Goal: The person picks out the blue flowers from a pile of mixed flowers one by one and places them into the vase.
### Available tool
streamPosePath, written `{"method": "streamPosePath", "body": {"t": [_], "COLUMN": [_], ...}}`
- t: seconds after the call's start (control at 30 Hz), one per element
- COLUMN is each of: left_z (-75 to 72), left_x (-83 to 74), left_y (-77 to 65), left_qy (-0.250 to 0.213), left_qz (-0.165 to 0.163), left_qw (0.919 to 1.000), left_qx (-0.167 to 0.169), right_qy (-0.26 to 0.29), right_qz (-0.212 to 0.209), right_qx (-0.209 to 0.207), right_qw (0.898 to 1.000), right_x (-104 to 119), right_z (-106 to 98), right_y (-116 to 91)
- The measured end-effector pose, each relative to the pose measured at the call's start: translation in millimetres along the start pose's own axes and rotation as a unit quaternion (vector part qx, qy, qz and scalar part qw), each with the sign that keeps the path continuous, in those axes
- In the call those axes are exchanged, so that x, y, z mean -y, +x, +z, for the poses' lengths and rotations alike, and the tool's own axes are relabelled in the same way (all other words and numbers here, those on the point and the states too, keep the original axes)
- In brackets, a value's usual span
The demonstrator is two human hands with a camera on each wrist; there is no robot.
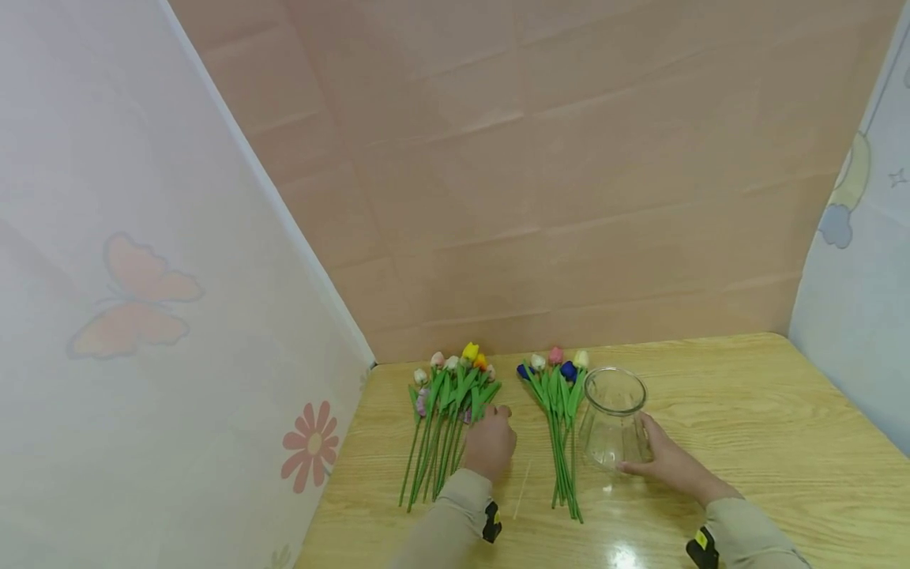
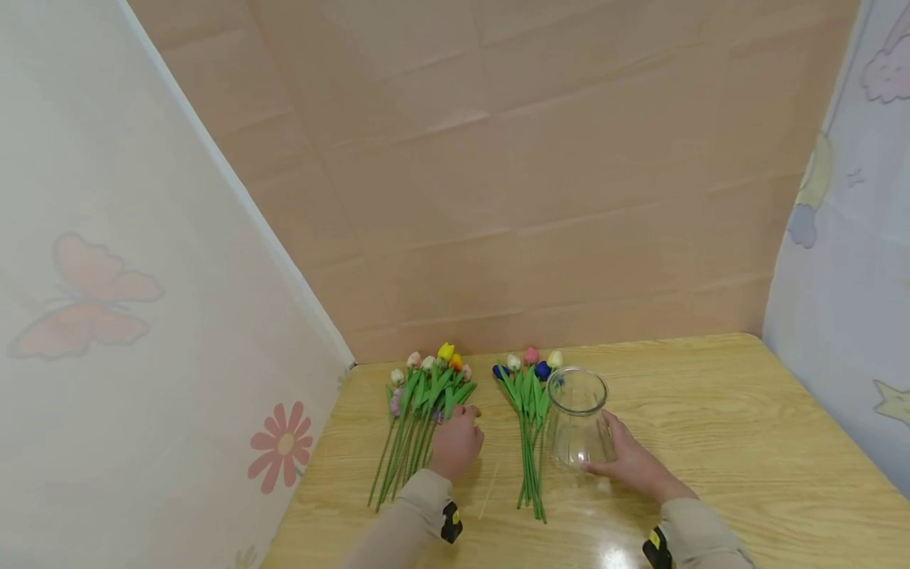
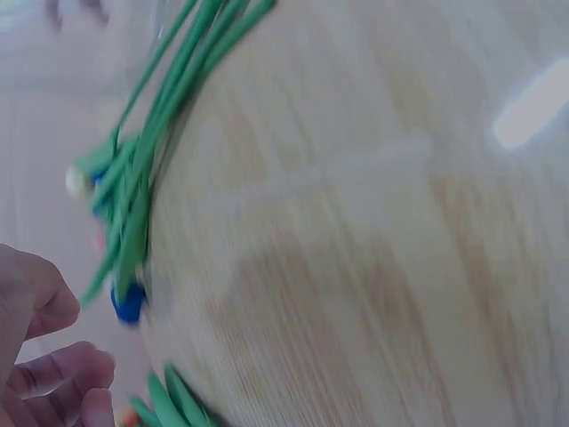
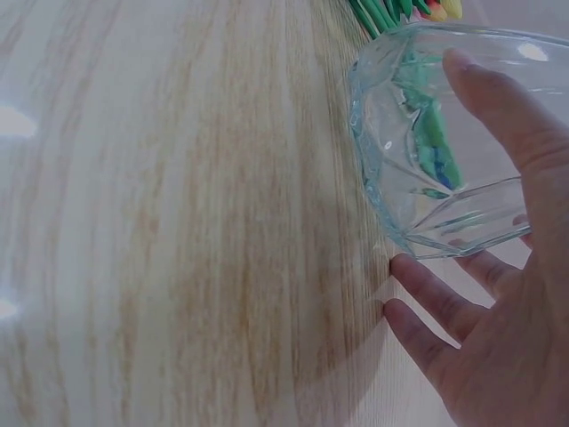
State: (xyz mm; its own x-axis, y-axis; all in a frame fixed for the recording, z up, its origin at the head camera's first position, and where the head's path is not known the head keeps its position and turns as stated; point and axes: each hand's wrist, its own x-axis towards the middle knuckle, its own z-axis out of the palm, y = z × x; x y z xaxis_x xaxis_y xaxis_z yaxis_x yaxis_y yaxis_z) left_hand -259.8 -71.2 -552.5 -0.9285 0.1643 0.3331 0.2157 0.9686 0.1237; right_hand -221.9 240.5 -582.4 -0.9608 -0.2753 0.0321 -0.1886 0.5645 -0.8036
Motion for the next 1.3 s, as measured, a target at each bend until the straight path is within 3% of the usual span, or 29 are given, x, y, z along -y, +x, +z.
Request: {"method": "streamPosePath", "body": {"t": [0.2, 0.33, 0.63, 0.9, 1.2, 1.3], "left_z": [6.3, 11.2, 35.0, 39.5, 49.3, 47.5], "left_x": [-32.1, -51.0, -77.4, -84.4, -89.3, -90.1], "left_y": [-10.7, -15.1, -26.0, -33.3, -32.9, -32.1], "left_qy": [0.068, 0.083, -0.054, -0.071, -0.054, -0.079], "left_qz": [0.066, 0.085, 0.03, 0.005, -0.006, -0.02], "left_qw": [0.9954, 0.9923, 0.9959, 0.994, 0.9945, 0.9917], "left_qx": [0.015, 0.035, 0.067, 0.083, 0.089, 0.099], "right_qy": [-0.002, -0.004, -0.008, -0.013, -0.014, -0.008], "right_qz": [-0.003, -0.007, -0.003, 0.001, -0.004, -0.007], "right_qx": [-0.004, -0.009, -0.01, -0.01, -0.014, -0.017], "right_qw": [1.0, 1.0, 1.0, 1.0, 1.0, 1.0], "right_x": [0.8, 0.0, -2.6, -0.6, -2.7, -3.8], "right_z": [0.7, 0.6, 0.7, 0.8, 1.4, 2.2], "right_y": [0.2, 0.5, 1.7, 0.2, 2.2, 3.0]}}
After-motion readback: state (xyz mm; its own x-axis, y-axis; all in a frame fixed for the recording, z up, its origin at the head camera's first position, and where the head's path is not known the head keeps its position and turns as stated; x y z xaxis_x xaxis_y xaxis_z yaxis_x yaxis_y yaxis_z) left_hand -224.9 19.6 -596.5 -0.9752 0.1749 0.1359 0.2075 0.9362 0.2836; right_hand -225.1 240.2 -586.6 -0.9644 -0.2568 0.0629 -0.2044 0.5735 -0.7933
